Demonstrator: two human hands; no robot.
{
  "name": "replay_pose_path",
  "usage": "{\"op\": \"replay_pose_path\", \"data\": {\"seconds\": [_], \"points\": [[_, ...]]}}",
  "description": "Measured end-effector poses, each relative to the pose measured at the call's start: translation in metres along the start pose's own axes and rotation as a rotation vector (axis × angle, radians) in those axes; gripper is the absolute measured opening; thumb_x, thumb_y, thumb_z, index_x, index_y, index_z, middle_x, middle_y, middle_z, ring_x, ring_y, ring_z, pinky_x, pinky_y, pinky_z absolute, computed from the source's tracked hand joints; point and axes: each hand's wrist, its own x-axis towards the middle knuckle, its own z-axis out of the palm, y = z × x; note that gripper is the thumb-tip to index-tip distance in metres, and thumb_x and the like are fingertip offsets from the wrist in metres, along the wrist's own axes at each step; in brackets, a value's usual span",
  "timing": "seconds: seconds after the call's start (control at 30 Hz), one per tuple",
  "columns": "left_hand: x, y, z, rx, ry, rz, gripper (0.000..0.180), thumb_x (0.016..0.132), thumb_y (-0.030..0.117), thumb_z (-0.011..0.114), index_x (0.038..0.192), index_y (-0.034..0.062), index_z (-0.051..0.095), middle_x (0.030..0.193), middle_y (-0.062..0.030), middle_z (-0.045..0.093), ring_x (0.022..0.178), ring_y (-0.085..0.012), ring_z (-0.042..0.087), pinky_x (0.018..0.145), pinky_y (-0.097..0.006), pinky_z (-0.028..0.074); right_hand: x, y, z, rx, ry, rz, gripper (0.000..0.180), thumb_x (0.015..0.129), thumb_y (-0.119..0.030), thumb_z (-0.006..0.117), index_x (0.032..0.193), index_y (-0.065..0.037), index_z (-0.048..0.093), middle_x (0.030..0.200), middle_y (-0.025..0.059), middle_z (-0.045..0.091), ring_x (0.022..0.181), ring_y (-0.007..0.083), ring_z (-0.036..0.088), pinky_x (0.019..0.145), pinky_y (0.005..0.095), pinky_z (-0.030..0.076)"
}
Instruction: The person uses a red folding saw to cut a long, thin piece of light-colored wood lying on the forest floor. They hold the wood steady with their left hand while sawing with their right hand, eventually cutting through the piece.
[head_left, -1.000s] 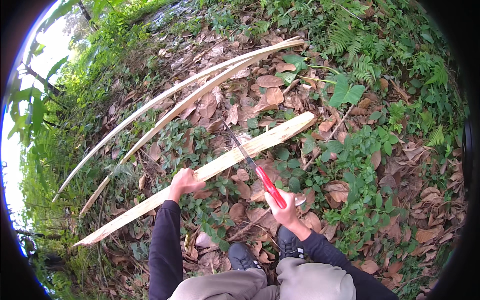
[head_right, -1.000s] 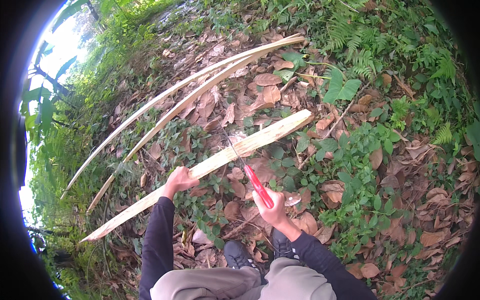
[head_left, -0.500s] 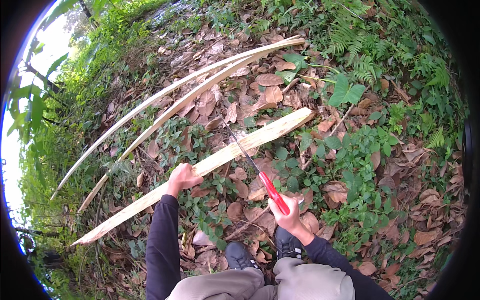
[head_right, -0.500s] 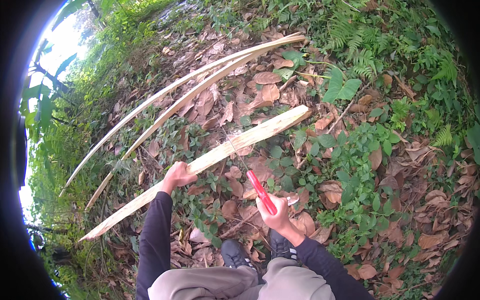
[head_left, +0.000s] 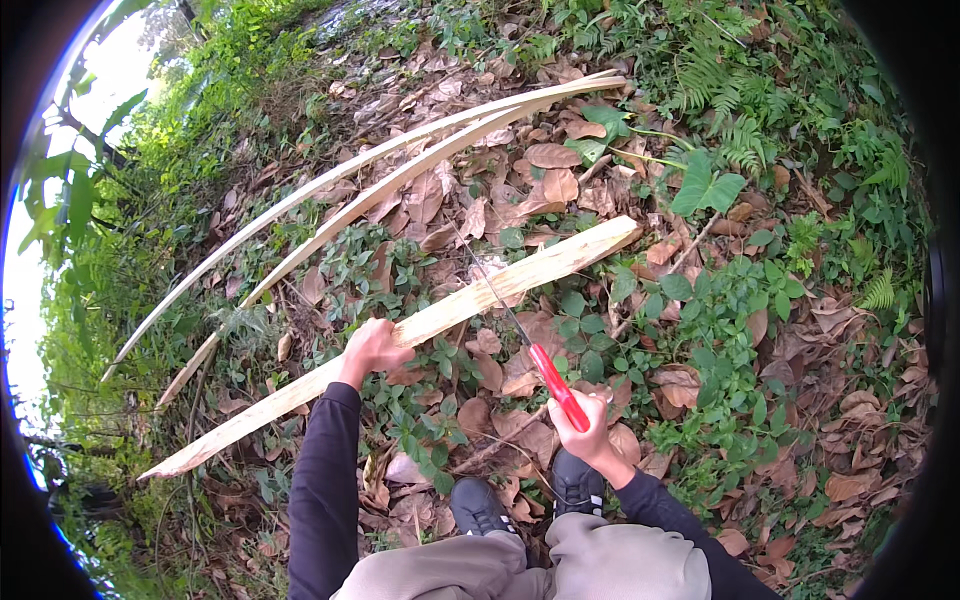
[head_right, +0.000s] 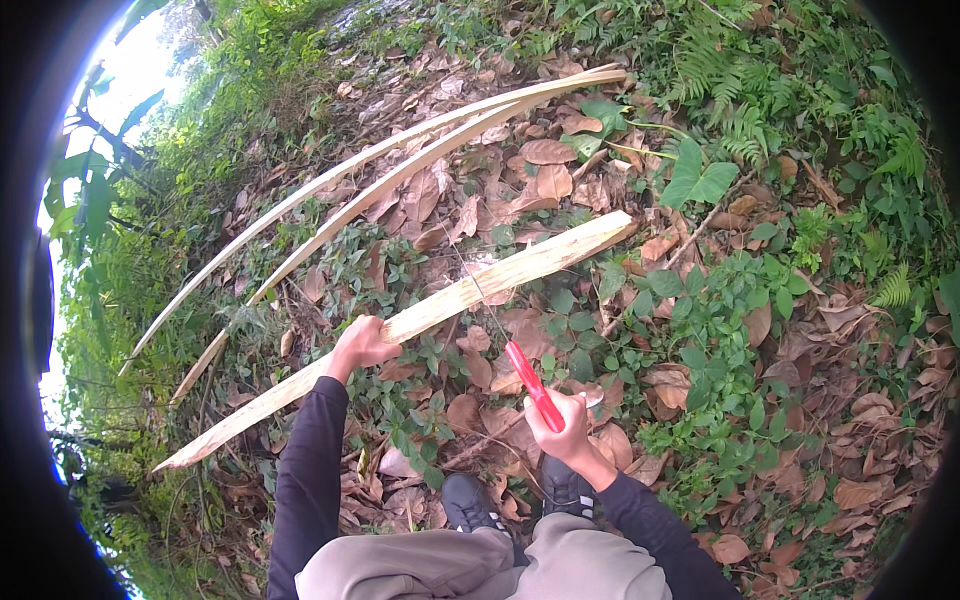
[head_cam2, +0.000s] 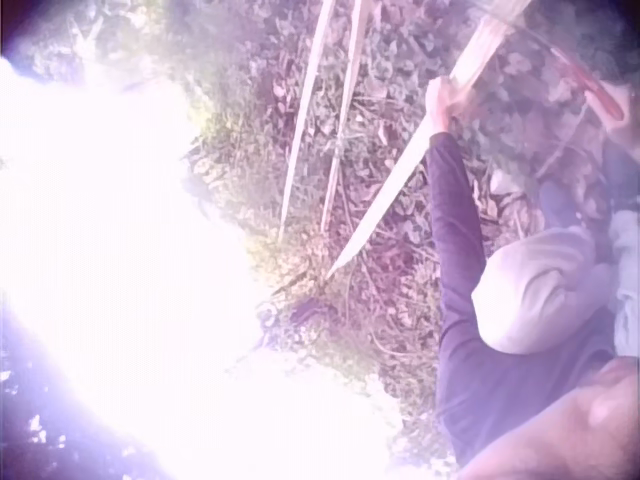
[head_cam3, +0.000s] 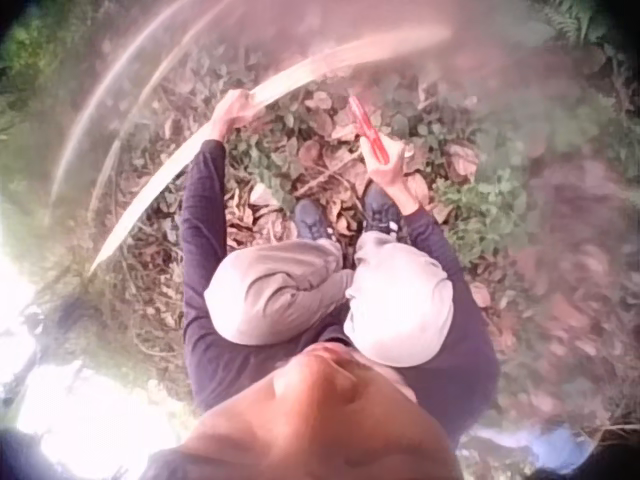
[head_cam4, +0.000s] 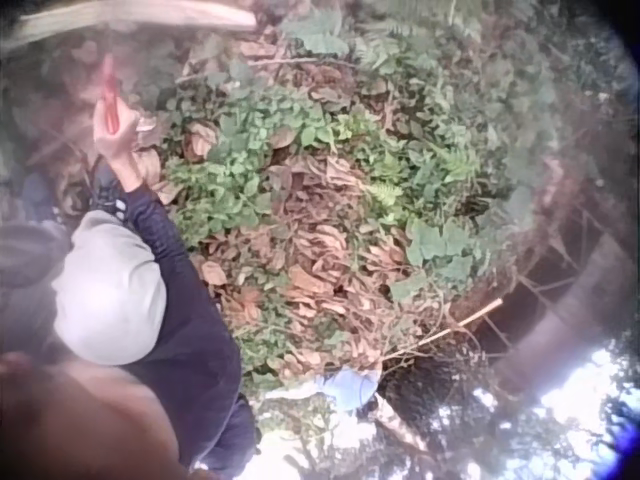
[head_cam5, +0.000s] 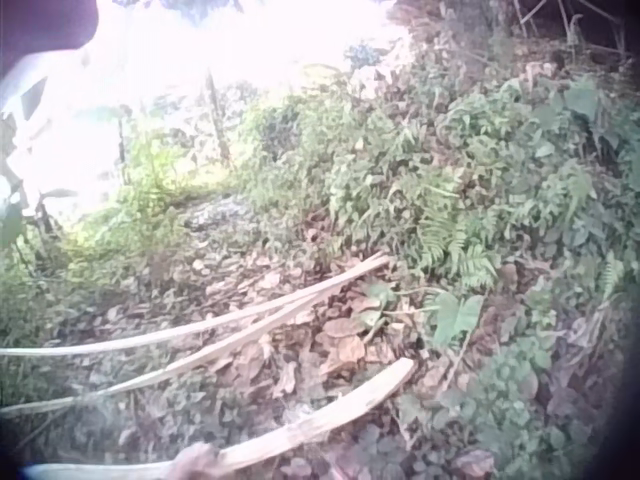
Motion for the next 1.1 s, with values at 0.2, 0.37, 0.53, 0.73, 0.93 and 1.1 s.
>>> {"op": "replay_pose_path", "data": {"seconds": [0.2,0.37,0.53,0.73,0.93,1.1], "points": [[-0.006,0.021,0.012,-0.055,-0.015,0.014,0.053,0.063,0.044,0.07,0.077,-0.0078,0.07,0.074,-0.0273,0.068,0.074,-0.0413,0.07,0.073,-0.047,0.057,0.081,0.016,0.03,-0.013,0.078,-0.06,0.024,0.091,-0.01,0.067,0.071,0.0,0.058,0.054,0.0116,0.053,0.044,0.0193,0.053,0.047,0.0362,0.038],[-0.001,0.001,-0.002,-0.007,-0.041,-0.058,0.055,0.062,0.046,0.07,0.082,-0.0047,0.074,0.08,-0.0284,0.07,0.08,-0.0409,0.072,0.078,-0.046,0.058,0.028,0.013,0.017,-0.038,-0.003,-0.014,0.016,0.09,-0.01,0.069,0.08,0.001,0.066,0.054,0.0067,0.055,0.047,0.0109,0.051,0.048,0.0327,0.039],[-0.002,0.013,0.011,-0.064,-0.034,0.068,0.052,0.061,0.044,0.071,0.079,-0.0048,0.071,0.078,-0.0276,0.069,0.077,-0.0425,0.07,0.075,-0.047,0.057,0.018,0.003,0.002,-0.03,0.068,-0.001,0.012,0.089,-0.007,0.068,0.082,0.002,0.068,0.053,0.0029,0.052,0.048,0.0079,0.048,0.047,0.0312,0.038],[-0.014,0.01,0.008,-0.04,-0.055,-0.005,0.052,0.062,0.045,0.07,0.079,-0.0043,0.073,0.078,-0.0266,0.07,0.076,-0.0409,0.071,0.073,-0.047,0.058,0.082,0.032,0.048,-0.023,0.041,-0.048,0.023,0.091,-0.011,0.069,0.073,0.0,0.06,0.053,0.0067,0.051,0.046,0.0132,0.047,0.048,0.0345,0.037],[0.004,0.004,0.01,-0.068,-0.025,0.034,0.056,0.061,0.049,0.072,0.084,-0.0027,0.074,0.085,-0.0245,0.072,0.083,-0.0406,0.072,0.078,-0.047,0.058,-0.02,0.063,-0.006,0.078,0.041,0.133,0.012,0.088,-0.007,0.069,0.082,0.003,0.066,0.059,0.0011,0.054,0.053,0.0071,0.049,0.05,0.0297,0.039],[0.007,-0.004,-0.001,-0.097,0.015,0.017,0.055,0.061,0.045,0.071,0.082,-0.0049,0.074,0.084,-0.0264,0.072,0.083,-0.0407,0.072,0.077,-0.047,0.058,0.023,0.053,0.014,0.036,0.048,0.031,0.016,0.09,-0.008,0.067,0.077,0.001,0.063,0.054,0.0046,0.05,0.047,0.012,0.047,0.048,0.0325,0.037]]}}
